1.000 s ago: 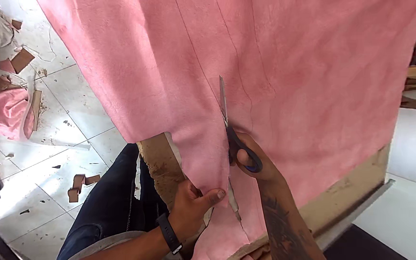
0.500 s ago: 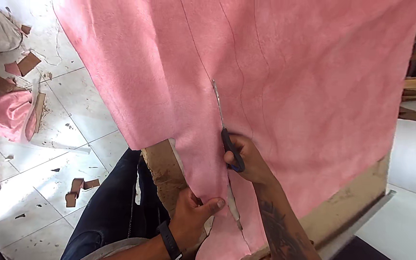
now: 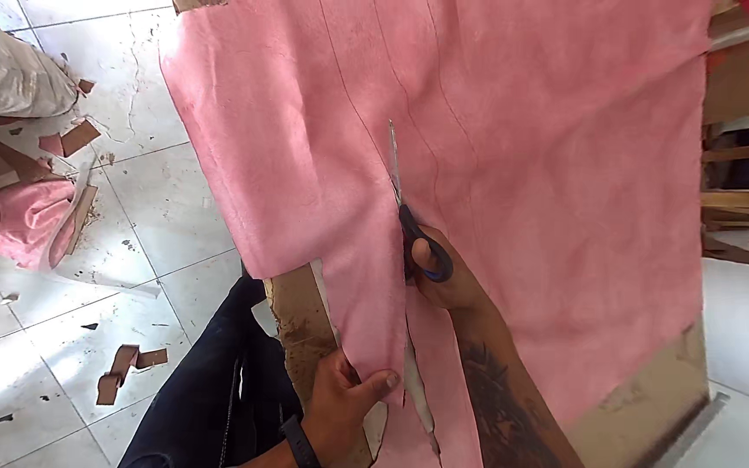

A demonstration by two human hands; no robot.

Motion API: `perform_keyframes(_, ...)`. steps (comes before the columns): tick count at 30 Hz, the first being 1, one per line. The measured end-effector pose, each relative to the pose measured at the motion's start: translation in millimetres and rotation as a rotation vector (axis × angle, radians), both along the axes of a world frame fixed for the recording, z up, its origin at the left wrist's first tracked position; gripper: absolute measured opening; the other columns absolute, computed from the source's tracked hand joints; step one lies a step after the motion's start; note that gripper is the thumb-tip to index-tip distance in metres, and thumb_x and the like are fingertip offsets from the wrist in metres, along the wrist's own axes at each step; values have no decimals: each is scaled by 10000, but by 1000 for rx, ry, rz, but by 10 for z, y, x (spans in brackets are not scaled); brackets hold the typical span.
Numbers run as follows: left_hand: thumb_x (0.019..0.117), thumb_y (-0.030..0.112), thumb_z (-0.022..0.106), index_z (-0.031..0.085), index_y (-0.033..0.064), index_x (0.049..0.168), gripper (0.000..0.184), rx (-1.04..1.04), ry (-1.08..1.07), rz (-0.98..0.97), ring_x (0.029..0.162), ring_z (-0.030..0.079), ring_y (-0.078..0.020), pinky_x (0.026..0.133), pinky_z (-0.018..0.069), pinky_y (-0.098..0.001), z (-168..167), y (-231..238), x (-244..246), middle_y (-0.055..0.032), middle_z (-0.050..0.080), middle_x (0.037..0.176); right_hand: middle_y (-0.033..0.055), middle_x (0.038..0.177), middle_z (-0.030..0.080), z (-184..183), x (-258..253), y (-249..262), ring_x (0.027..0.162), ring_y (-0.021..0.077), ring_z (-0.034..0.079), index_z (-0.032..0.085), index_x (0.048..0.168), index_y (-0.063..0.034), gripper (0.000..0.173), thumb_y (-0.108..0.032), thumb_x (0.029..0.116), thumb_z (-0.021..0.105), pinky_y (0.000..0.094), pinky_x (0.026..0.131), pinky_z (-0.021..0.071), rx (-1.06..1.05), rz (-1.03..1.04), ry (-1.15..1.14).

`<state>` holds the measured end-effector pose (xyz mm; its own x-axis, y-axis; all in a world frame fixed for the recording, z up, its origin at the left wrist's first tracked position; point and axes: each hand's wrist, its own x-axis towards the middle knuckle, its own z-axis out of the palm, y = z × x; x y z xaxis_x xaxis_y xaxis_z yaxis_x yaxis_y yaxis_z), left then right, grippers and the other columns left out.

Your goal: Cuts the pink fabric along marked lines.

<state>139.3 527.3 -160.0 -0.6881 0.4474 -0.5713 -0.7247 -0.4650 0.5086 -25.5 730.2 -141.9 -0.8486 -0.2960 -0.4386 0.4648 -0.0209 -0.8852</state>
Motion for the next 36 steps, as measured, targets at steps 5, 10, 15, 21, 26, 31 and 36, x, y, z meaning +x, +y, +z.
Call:
perform_keyframes(5,891,79,801,650,-77,1130,323,-8,39,31,856,764,-290,817,657,-447,-33,-1,60,-185,759,968,15,640,539,-35,-25,-49,489,92,514,626,866,-135,501,-623,863,738,236,440,463,28,-41,-65)
perform_keyframes(10,889,68,801,650,-77,1131,320,-10,61,41,860,765,-291,825,656,-450,-32,3,88,-184,762,965,25,593,525,-32,-79,-103,436,81,487,627,829,-120,462,-554,855,785,216,402,435,45,-79,-90)
perform_keyframes(15,888,53,797,642,-86,1134,322,-16,56,68,864,765,-284,830,652,-447,-17,6,102,-185,761,966,25,577,516,-42,-145,-161,420,74,463,637,810,-112,452,-532,850,800,212,391,421,58,-108,-85)
perform_keyframes(21,876,66,812,660,-74,1116,317,-56,90,60,852,767,-269,823,655,-434,-14,7,146,-170,767,950,-3,668,575,-59,-400,-158,495,61,522,659,945,-161,511,-665,873,691,209,439,458,18,-85,-51)
perform_keyframes(26,881,63,806,659,-76,1105,302,-50,88,75,841,767,-268,816,656,-431,-22,8,149,-173,766,943,65,884,695,-19,-580,-181,700,120,672,652,1177,-122,656,-713,896,616,267,589,577,-53,-20,-77)
perform_keyframes(31,887,74,803,662,-72,1112,303,-43,105,65,862,768,-267,832,655,-438,-28,1,163,-167,769,960,64,792,666,-1,-572,-213,622,123,643,662,1062,-117,584,-669,872,690,269,532,554,20,-45,-98)
perform_keyframes(36,886,70,803,660,-72,1119,308,-27,108,68,866,768,-270,836,653,-439,-31,-14,170,-169,768,965,40,669,586,-26,-619,-257,482,82,522,650,936,-107,481,-571,869,757,220,427,451,72,-72,-98)
